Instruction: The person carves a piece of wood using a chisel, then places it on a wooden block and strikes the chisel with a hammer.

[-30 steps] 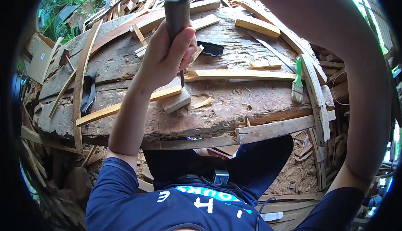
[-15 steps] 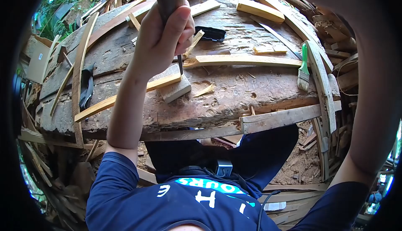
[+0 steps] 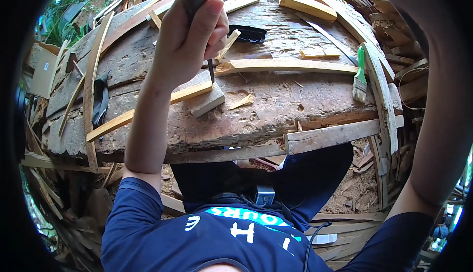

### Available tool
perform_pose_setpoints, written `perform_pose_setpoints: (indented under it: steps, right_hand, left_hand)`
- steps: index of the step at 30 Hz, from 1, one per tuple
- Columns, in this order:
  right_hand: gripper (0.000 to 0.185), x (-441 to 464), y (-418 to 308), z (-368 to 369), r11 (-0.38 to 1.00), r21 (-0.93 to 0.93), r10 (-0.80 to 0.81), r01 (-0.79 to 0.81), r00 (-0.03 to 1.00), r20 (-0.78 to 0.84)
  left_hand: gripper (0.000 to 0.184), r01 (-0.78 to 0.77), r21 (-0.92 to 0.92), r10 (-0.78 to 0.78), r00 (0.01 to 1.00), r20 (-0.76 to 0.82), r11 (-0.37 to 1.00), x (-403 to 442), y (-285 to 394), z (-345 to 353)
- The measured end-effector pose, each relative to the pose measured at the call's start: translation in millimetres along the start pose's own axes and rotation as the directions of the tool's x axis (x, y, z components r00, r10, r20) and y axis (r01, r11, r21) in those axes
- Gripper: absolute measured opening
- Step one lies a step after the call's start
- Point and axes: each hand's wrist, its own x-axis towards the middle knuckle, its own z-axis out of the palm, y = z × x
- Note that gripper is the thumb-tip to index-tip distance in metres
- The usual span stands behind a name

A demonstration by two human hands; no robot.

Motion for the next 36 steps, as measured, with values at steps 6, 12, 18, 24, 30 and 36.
perform_pose_setpoints:
  steps: [6, 12, 18, 24, 30, 36]
  right_hand:
    - [0.027, 0, 4, 5, 1.0, -0.005, 0.006, -0.006, 1.0, -0.001]
    - [0.028, 0, 8, 1, 1.0, -0.005, 0.008, -0.008, 1.0, 0.002]
    - [0.028, 0, 10, 0, 1.0, -0.009, 0.005, -0.005, 1.0, -0.002]
    - [0.028, 4, 12, 3, 1.0, -0.004, 0.0, 0.0, 1.0, 0.001]
    - [0.029, 6, 14, 11, 1.0, 0.004, -0.007, 0.007, 1.0, 0.008]
    - [0.029, 6, 14, 11, 1.0, 0.009, -0.005, 0.005, 1.0, 0.004]
  left_hand:
    - [0.037, 0.054, -0.037, -0.055, 0.998, -0.032, 0.998, -2, 0, 3]
    - [0.037, 0.057, -0.037, -0.059, 0.998, -0.029, 0.998, -2, 0, 3]
    - [0.036, 0.026, -0.017, -0.027, 0.999, -0.044, 1.0, 0, -1, 6]
    - [0.035, 0.023, -0.001, -0.023, 1.0, 0.002, 1.0, -2, -2, 2]
    - [0.034, 0.104, -0.192, -0.08, 0.988, 0.132, 0.976, -3, -9, -18]
    - [0.009, 0.023, -0.104, -0.015, 0.997, 0.069, 0.994, 1, -20, -13]
